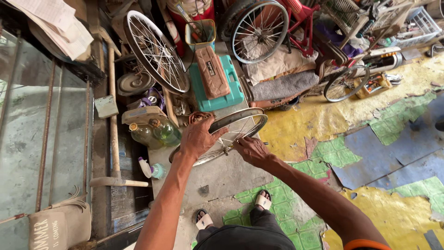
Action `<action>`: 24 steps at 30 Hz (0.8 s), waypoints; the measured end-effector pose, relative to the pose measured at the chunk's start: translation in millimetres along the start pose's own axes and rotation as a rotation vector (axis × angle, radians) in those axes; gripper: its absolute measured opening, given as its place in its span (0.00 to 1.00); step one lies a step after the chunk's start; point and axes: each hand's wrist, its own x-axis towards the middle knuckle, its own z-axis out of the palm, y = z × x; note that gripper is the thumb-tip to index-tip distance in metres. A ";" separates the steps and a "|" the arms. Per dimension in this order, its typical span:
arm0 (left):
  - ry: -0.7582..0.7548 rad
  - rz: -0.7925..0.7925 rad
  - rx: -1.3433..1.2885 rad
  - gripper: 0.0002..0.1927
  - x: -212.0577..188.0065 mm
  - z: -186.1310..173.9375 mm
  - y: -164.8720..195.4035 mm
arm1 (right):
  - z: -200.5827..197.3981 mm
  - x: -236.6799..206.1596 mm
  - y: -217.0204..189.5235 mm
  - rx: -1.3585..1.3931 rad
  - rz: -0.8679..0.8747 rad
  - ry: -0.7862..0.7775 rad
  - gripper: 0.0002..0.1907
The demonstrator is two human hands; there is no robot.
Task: The person uses a yellow-handled screwdriver to repeatedly tap and adjust the spokes of a bicycle wheel resting on a workbench. The person holds the wheel steady with one hand while striking the spokes with the tool in the other hand.
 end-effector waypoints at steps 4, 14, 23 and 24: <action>0.058 0.052 0.006 0.38 -1.2 -3.3 -5.1 | 2.1 1.7 1.6 0.006 -0.004 -0.049 0.07; 0.031 0.045 0.028 0.36 -0.9 -6.9 -2.0 | -3.5 2.4 20.3 -0.184 -0.138 -0.149 0.16; 0.004 0.031 0.037 0.37 1.9 -7.5 0.0 | -2.7 0.5 17.3 -0.158 -0.110 -0.159 0.16; 0.031 0.057 0.035 0.37 0.9 -7.3 0.5 | -3.5 -0.3 18.5 -0.161 -0.113 -0.152 0.17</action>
